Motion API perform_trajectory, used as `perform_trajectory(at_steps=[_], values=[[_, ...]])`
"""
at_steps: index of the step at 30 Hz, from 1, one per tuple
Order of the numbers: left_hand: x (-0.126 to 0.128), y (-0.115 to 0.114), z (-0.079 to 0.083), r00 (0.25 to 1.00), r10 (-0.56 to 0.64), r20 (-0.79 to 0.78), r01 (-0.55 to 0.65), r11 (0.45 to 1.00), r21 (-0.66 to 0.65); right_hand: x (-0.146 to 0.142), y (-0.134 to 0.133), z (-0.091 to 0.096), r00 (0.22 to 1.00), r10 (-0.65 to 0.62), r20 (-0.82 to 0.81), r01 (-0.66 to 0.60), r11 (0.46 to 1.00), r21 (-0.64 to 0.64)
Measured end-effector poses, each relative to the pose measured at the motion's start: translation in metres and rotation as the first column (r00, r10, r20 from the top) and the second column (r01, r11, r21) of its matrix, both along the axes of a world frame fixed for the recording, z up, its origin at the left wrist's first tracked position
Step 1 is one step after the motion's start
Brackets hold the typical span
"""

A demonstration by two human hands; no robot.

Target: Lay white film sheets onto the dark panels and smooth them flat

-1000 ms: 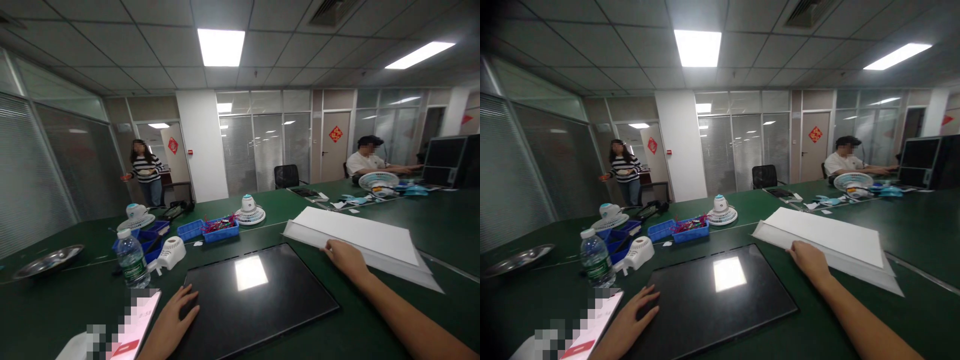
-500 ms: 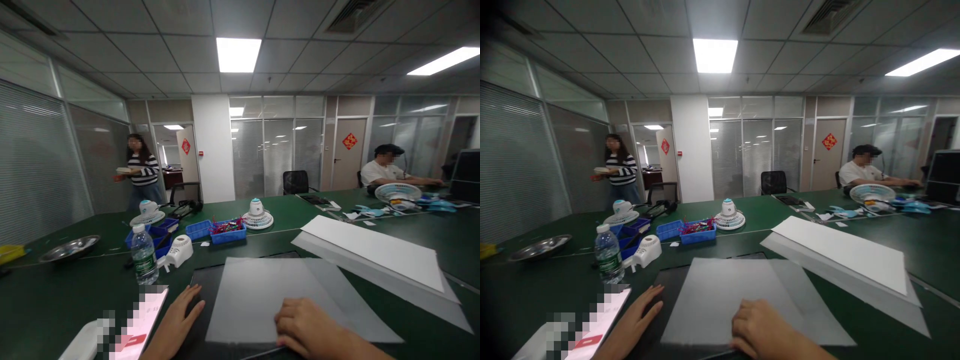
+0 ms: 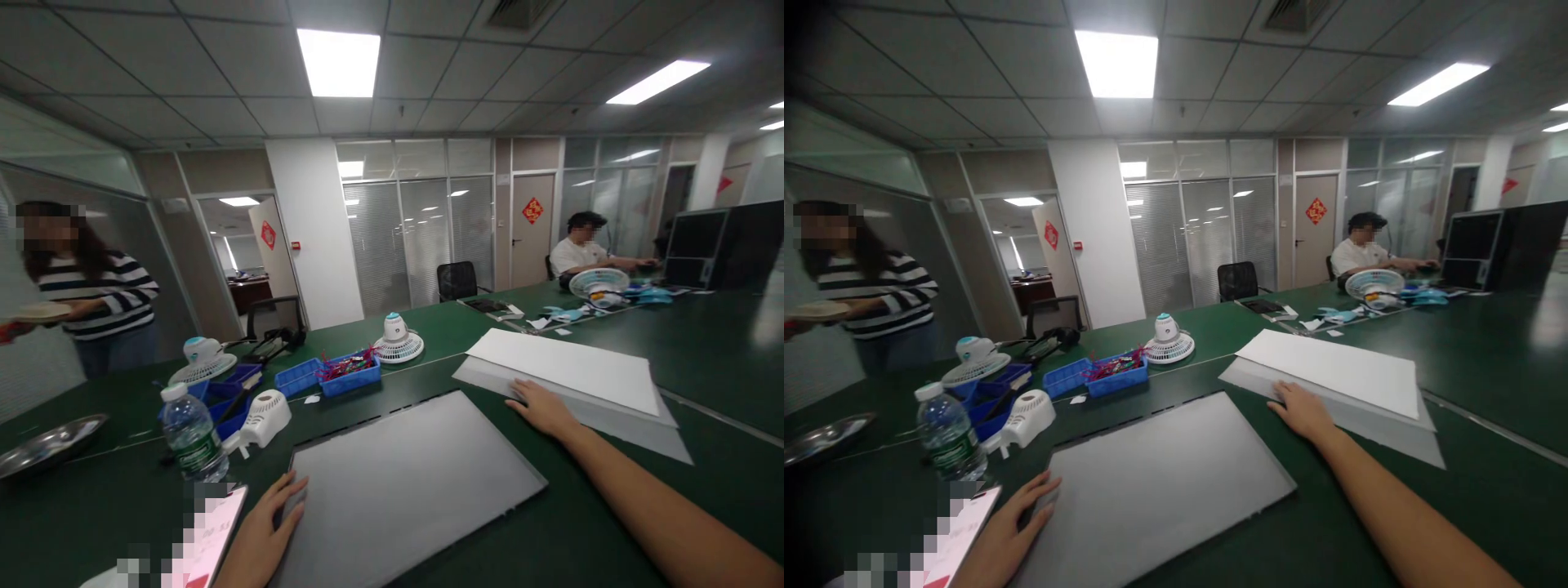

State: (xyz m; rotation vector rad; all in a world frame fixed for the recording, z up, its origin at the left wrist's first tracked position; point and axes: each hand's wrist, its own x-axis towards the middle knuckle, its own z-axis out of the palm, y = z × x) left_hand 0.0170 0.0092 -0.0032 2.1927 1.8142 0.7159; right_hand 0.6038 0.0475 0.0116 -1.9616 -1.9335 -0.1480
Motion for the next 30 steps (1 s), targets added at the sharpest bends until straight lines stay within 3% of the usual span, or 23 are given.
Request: perform_trajectory(at_steps=[2,5,10,13,16,20,22,25,30], values=[[-0.001,0.001,-0.001,1.000,0.008,-0.005,-0.008,1.000,0.004,0.019,0.002,-0.004,0.998,-0.068,0.018,0.068,0.997,-0.037],[-0.002,0.001,-0.004,1.000,0.002,0.020,-0.002,1.000,-0.002,0.023,0.001,-0.007,0.990,-0.126,0.064,0.129,0.991,-0.037],[-0.005,0.001,-0.013,0.999,-0.040,-0.017,0.040,0.999,-0.013,-0.001,-0.004,0.007,0.965,-0.220,0.140,0.207,0.973,0.102],[-0.009,0.003,-0.019,0.995,-0.076,-0.060,0.076,0.997,-0.002,-0.023,-0.015,0.021,0.963,-0.201,0.182,0.165,0.967,0.196],[-0.013,0.003,-0.020,0.994,-0.088,-0.068,0.087,0.996,-0.015,-0.058,-0.030,0.028,0.965,-0.072,0.253,0.010,0.971,0.238],[-0.013,0.000,-0.016,0.994,-0.087,-0.064,0.085,0.996,-0.033,-0.124,-0.049,0.016,0.910,0.202,0.362,-0.285,0.939,0.192],[-0.012,-0.002,-0.014,0.995,-0.087,-0.054,0.086,0.996,-0.029,-0.157,-0.059,0.006,0.846,0.343,0.407,-0.432,0.890,0.148],[-0.009,-0.005,-0.010,0.997,-0.071,-0.022,0.071,0.997,-0.007,-0.195,-0.077,-0.004,0.715,0.536,0.449,-0.635,0.767,0.096],[-0.006,-0.006,-0.007,0.999,-0.032,0.024,0.032,0.999,-0.014,-0.218,-0.103,0.006,0.596,0.747,0.296,-0.786,0.618,0.023]])
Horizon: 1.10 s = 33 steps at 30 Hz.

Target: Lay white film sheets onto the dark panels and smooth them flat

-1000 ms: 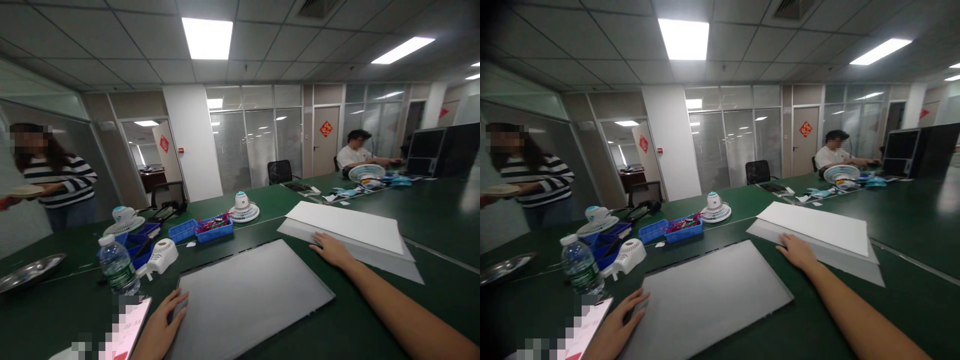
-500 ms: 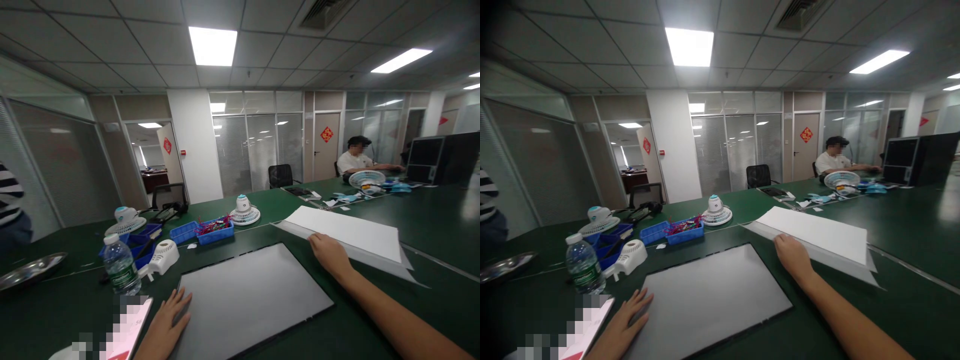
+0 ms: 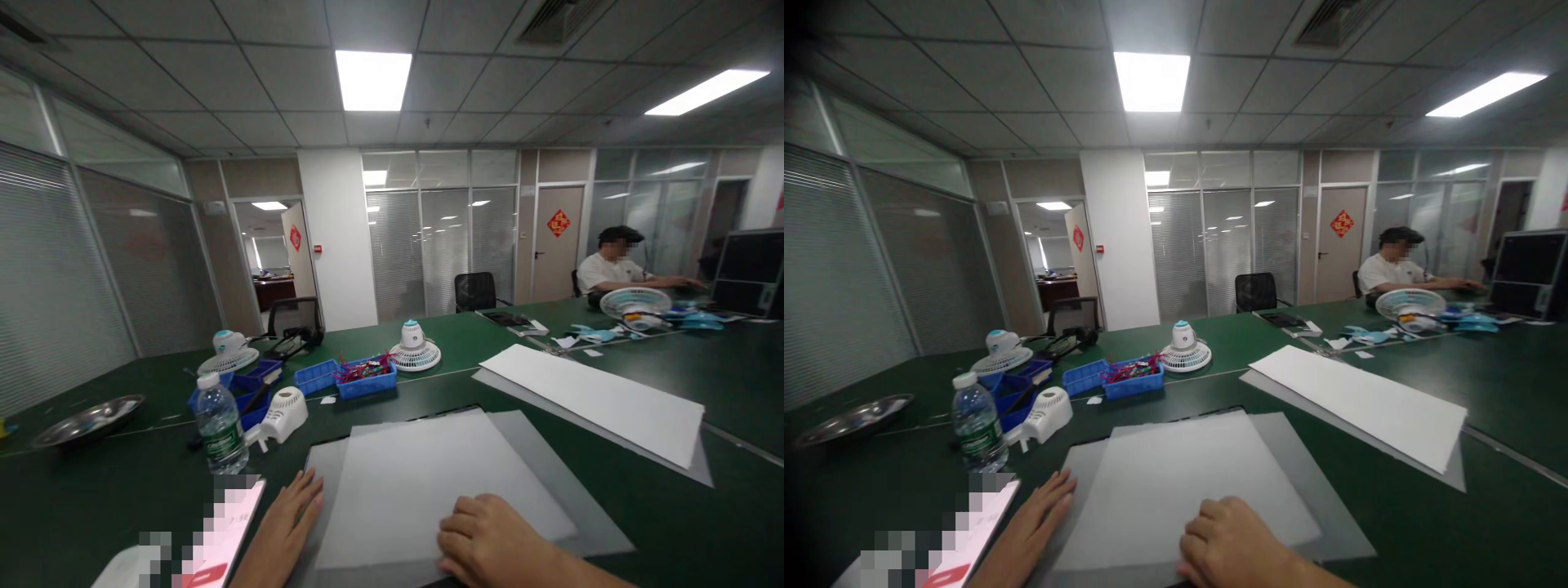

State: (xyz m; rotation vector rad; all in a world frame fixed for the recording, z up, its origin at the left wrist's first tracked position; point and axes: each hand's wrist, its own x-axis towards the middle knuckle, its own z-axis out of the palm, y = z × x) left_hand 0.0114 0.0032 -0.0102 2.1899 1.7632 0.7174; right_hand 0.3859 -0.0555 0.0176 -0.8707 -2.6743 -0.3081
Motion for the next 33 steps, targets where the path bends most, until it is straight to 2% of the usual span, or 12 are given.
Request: perform_trajectory(at_steps=[2,4,6,7,8,9,12,16,18,20,25,33], values=[[0.001,0.002,-0.001,0.999,0.015,-0.036,-0.016,1.000,-0.012,0.007,0.003,0.005,0.993,0.071,-0.091,-0.080,0.992,-0.094],[0.001,0.006,-0.003,0.997,0.025,-0.076,-0.026,1.000,-0.013,0.027,0.018,0.008,0.982,0.037,-0.185,-0.062,0.989,-0.132],[0.001,0.009,-0.006,0.995,0.019,-0.101,-0.021,1.000,-0.014,0.059,0.044,0.006,0.963,-0.153,-0.220,0.127,0.984,-0.128],[0.000,0.010,-0.008,0.994,0.013,-0.107,-0.015,1.000,-0.017,0.079,0.058,0.004,0.936,-0.283,-0.211,0.264,0.958,-0.116],[-0.001,0.011,-0.009,0.994,0.007,-0.111,-0.009,1.000,-0.019,0.101,0.073,0.002,0.876,-0.445,-0.188,0.431,0.896,-0.113],[-0.002,0.012,-0.010,0.994,0.002,-0.113,-0.004,1.000,-0.021,0.124,0.085,-0.001,0.823,-0.538,-0.183,0.524,0.843,-0.122],[-0.004,0.011,-0.010,0.992,-0.020,-0.121,0.018,1.000,-0.018,0.190,0.108,-0.013,0.645,-0.745,-0.171,0.728,0.667,-0.160],[-0.001,0.008,-0.006,0.988,-0.035,-0.151,0.034,0.999,-0.010,0.239,0.115,-0.030,0.355,-0.928,-0.111,0.900,0.372,-0.228],[0.003,0.006,-0.003,0.986,-0.012,-0.166,0.010,1.000,-0.015,0.247,0.117,-0.037,0.287,-0.954,-0.084,0.926,0.299,-0.231],[0.007,0.003,0.001,0.983,0.016,-0.182,-0.022,0.999,-0.031,0.250,0.121,-0.042,0.274,-0.959,-0.071,0.936,0.283,-0.211],[0.013,-0.004,0.011,0.977,0.062,-0.207,-0.074,0.996,-0.051,0.253,0.127,-0.047,0.290,-0.955,-0.068,0.941,0.297,-0.164],[0.009,-0.005,0.012,0.979,0.078,-0.187,-0.082,0.997,-0.014,0.258,0.126,-0.049,0.384,-0.919,-0.089,0.910,0.393,-0.132]])
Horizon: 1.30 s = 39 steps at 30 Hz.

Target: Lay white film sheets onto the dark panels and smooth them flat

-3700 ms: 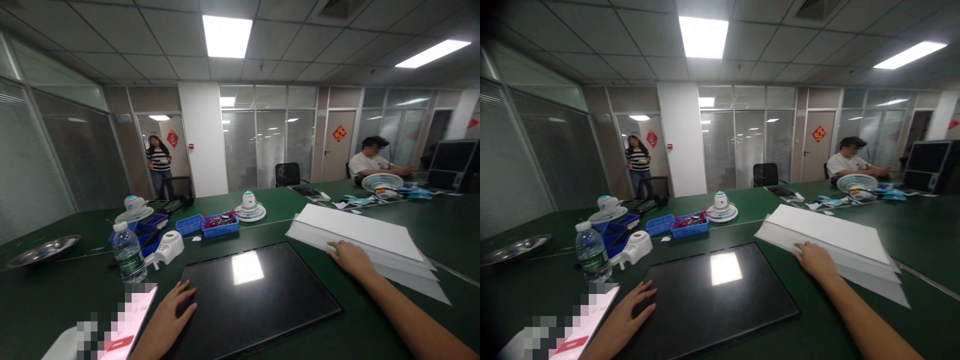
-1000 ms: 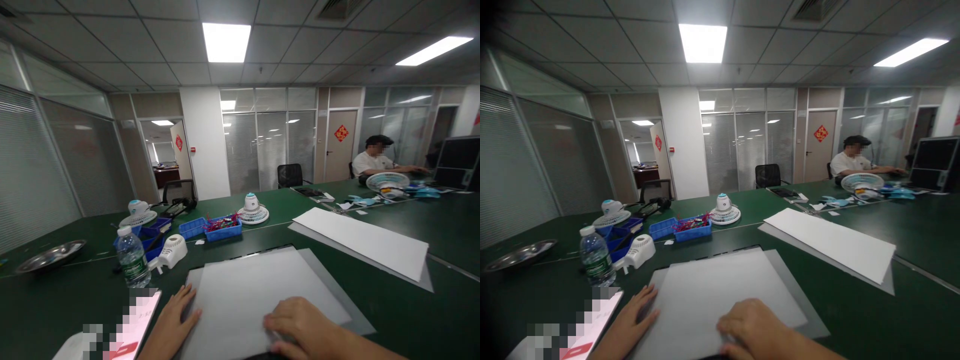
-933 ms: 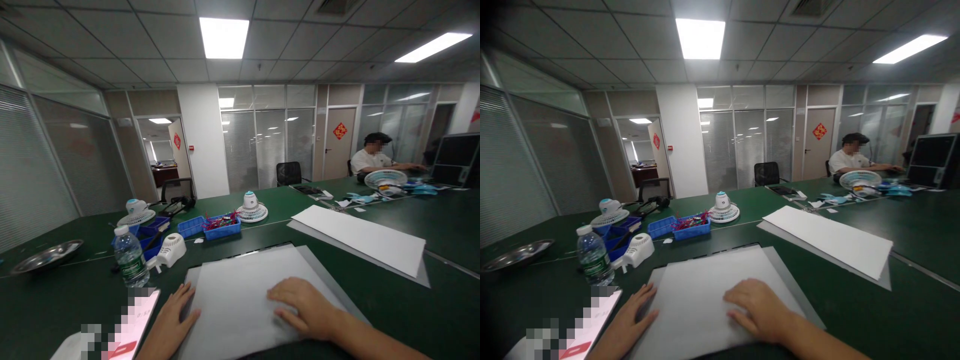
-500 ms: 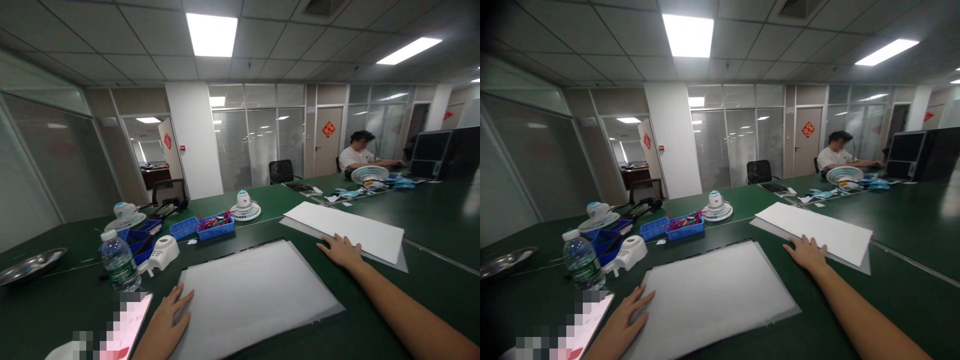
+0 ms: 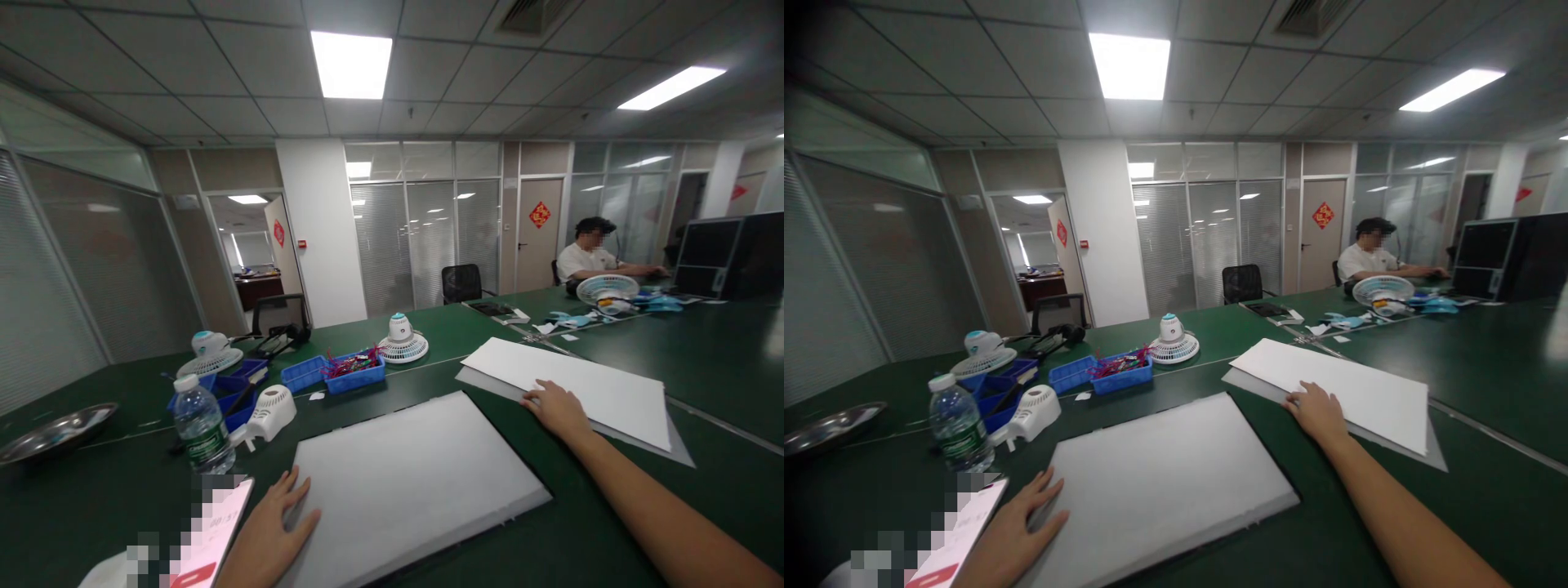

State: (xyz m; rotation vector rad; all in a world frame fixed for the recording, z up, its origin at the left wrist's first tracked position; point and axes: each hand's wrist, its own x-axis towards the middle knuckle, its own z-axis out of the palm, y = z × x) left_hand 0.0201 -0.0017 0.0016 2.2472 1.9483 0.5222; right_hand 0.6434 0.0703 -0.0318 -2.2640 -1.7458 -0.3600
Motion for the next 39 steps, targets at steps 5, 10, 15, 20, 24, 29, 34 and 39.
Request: perform_trajectory(at_steps=[5,10,15,20,24,29,34,39], values=[[0.001,0.000,0.001,1.000,0.003,-0.010,-0.003,1.000,-0.007,-0.008,0.000,0.011,0.998,0.042,0.055,-0.046,0.996,0.076],[0.000,-0.002,0.002,1.000,0.002,-0.001,-0.002,1.000,0.005,-0.021,-0.010,0.028,0.995,-0.029,0.094,0.005,0.969,0.248],[0.000,-0.003,0.003,0.999,-0.002,0.032,0.002,1.000,-0.004,-0.043,-0.023,0.048,0.989,-0.030,0.142,-0.024,0.930,0.366],[-0.001,-0.005,0.005,0.998,0.003,0.057,-0.003,1.000,-0.007,-0.092,-0.038,0.062,0.944,0.198,0.262,-0.282,0.899,0.335],[-0.003,-0.005,0.005,0.997,-0.001,0.073,0.000,1.000,0.002,-0.150,-0.059,0.056,0.807,0.475,0.351,-0.559,0.805,0.198],[-0.006,-0.004,0.001,0.996,0.008,0.087,-0.008,1.000,0.001,-0.223,-0.098,0.050,0.564,0.759,0.326,-0.798,0.602,-0.021],[-0.007,-0.004,0.001,0.993,0.009,0.118,-0.007,1.000,-0.016,-0.258,-0.134,0.064,0.473,0.878,0.071,-0.872,0.479,-0.104],[-0.003,-0.001,0.001,0.995,0.003,0.103,-0.005,1.000,0.017,-0.248,-0.143,0.072,0.319,0.901,-0.296,-0.941,0.338,0.015]])
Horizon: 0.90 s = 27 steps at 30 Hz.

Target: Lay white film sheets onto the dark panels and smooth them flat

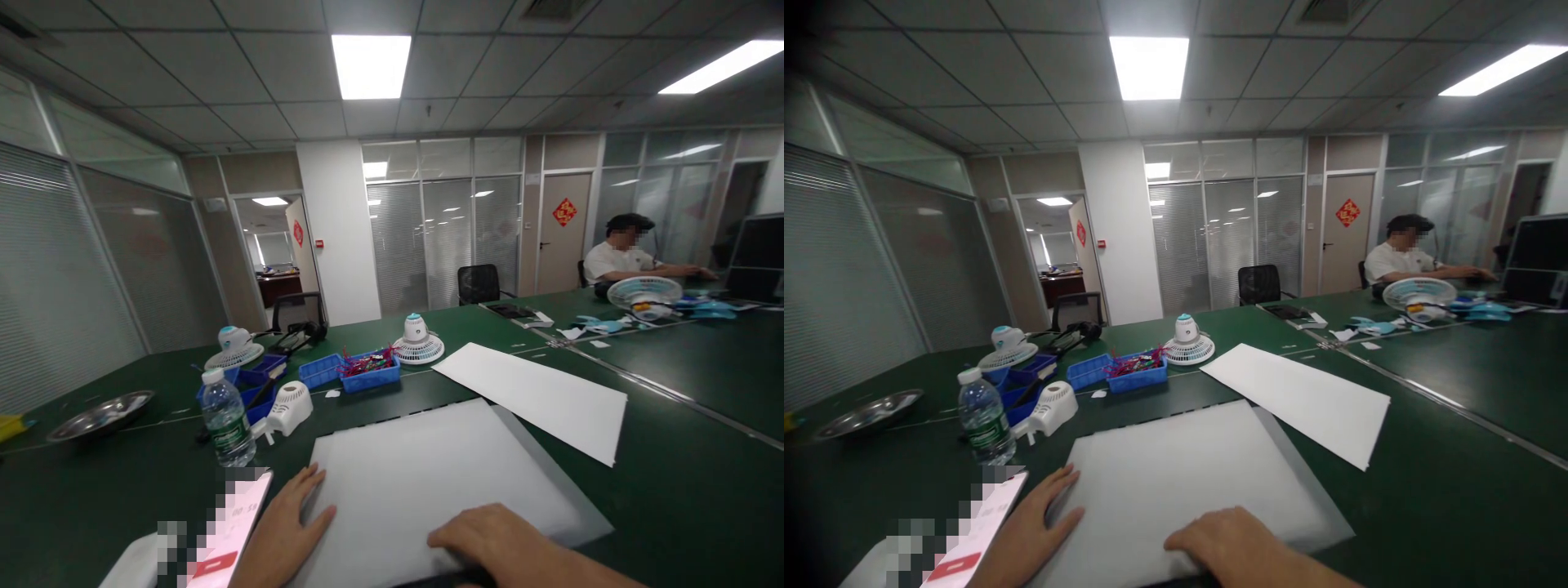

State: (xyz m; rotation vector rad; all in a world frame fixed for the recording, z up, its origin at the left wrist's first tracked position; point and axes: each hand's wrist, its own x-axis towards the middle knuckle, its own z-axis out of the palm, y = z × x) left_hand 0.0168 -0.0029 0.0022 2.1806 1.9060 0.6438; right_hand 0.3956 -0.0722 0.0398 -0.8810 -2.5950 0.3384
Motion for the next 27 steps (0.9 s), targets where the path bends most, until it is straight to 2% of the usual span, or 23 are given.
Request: perform_trajectory(at_steps=[2,4,6,7,10,13,16,22,24,27], values=[[0.000,0.002,-0.002,1.000,-0.008,-0.007,0.008,1.000,0.011,0.014,0.013,-0.002,0.987,-0.114,-0.114,0.105,0.991,-0.085],[-0.001,0.003,-0.005,1.000,-0.017,-0.014,0.017,1.000,0.018,0.036,0.036,-0.008,0.937,-0.308,-0.163,0.294,0.950,-0.102],[-0.002,0.004,-0.007,0.999,-0.033,-0.016,0.034,0.999,0.029,0.066,0.065,-0.017,0.862,-0.491,-0.126,0.489,0.871,-0.046],[-0.002,0.004,-0.007,0.999,-0.042,-0.016,0.043,0.998,0.035,0.084,0.079,-0.023,0.814,-0.577,-0.068,0.579,0.815,0.011],[-0.002,0.005,-0.008,0.998,-0.067,-0.010,0.067,0.997,0.040,0.136,0.110,-0.037,0.717,-0.697,0.020,0.695,0.717,0.062],[-0.002,0.005,-0.008,0.996,-0.093,-0.016,0.094,0.995,0.038,0.172,0.122,-0.048,0.645,-0.757,0.102,0.755,0.652,0.064],[0.000,0.003,-0.006,0.994,-0.097,-0.044,0.099,0.995,0.034,0.184,0.125,-0.054,0.573,-0.803,0.165,0.803,0.590,0.086],[0.006,-0.002,0.001,0.995,-0.051,-0.082,0.052,0.999,0.013,0.179,0.125,-0.057,0.414,-0.890,0.191,0.872,0.448,0.198],[0.007,-0.003,0.001,0.996,-0.043,-0.080,0.044,0.999,0.007,0.178,0.124,-0.054,0.391,-0.900,0.192,0.873,0.429,0.231],[0.005,-0.002,0.000,0.997,-0.043,-0.070,0.043,0.999,0.005,0.175,0.121,-0.047,0.394,-0.898,0.198,0.863,0.435,0.256]])
